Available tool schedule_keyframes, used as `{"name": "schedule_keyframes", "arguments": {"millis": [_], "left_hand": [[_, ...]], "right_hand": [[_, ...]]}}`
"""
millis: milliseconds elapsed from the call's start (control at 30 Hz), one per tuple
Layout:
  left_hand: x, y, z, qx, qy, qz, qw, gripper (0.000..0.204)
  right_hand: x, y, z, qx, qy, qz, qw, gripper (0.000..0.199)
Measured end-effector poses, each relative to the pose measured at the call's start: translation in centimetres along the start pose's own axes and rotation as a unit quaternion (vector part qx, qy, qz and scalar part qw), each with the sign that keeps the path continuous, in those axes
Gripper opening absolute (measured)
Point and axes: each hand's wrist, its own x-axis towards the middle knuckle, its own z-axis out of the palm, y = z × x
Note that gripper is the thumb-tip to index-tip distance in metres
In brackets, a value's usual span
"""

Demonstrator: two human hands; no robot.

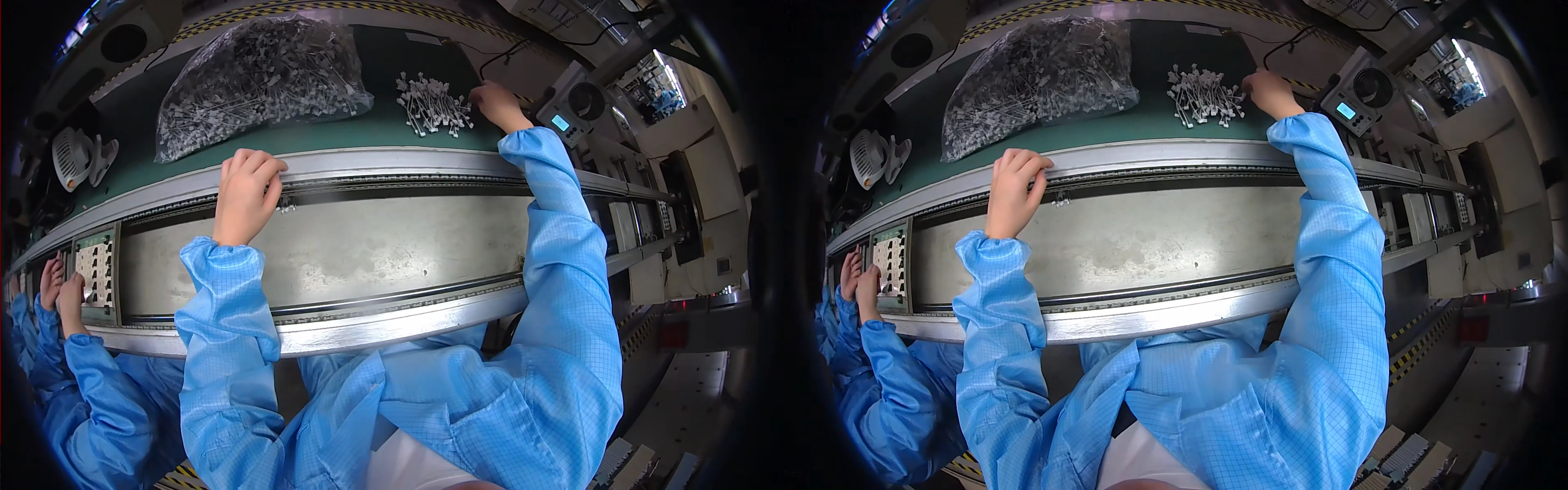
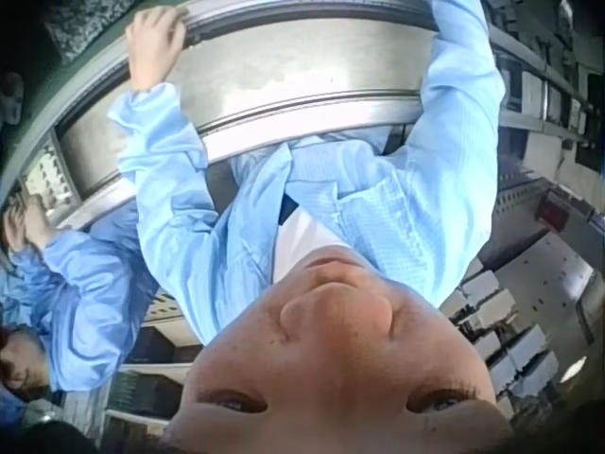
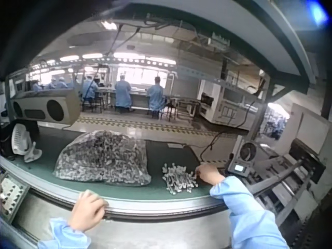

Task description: Assembling components onto circuit boards on a production line.

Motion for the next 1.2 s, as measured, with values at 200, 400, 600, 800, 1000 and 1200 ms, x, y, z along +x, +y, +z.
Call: {"name": "schedule_keyframes", "arguments": {"millis": [200, 400, 600, 800, 1000, 1200], "left_hand": [[0.2, 0.0, 0.2, -0.003, -0.002, 0.008, 1.000, 0.013], [-0.3, -0.3, 0.0, 0.000, -0.007, 0.002, 1.000, 0.014], [0.5, 0.6, 0.2, -0.005, -0.010, 0.018, 1.000, 0.016], [4.1, 4.0, 3.4, -0.033, -0.009, 0.073, 0.997, 0.027], [15.1, 9.1, 13.5, -0.005, -0.075, 0.156, 0.985, 0.039], [21.3, 12.0, 22.7, 0.061, -0.103, 0.121, 0.985, 0.038]], "right_hand": [[1.8, 2.9, -1.5, 0.103, 0.142, -0.016, 0.984, 0.027], [0.9, -0.1, -2.7, 0.283, -0.097, -0.052, 0.953, 0.021], [0.7, 2.4, -3.0, 0.179, 0.023, -0.045, 0.982, 0.017], [1.1, 3.1, -0.3, 0.374, -0.093, 0.115, 0.916, 0.019], [0.6, 0.0, 3.2, 0.220, 0.156, 0.019, 0.963, 0.019], [1.2, -0.7, 6.2, 0.249, 0.005, 0.219, 0.943, 0.036]]}}
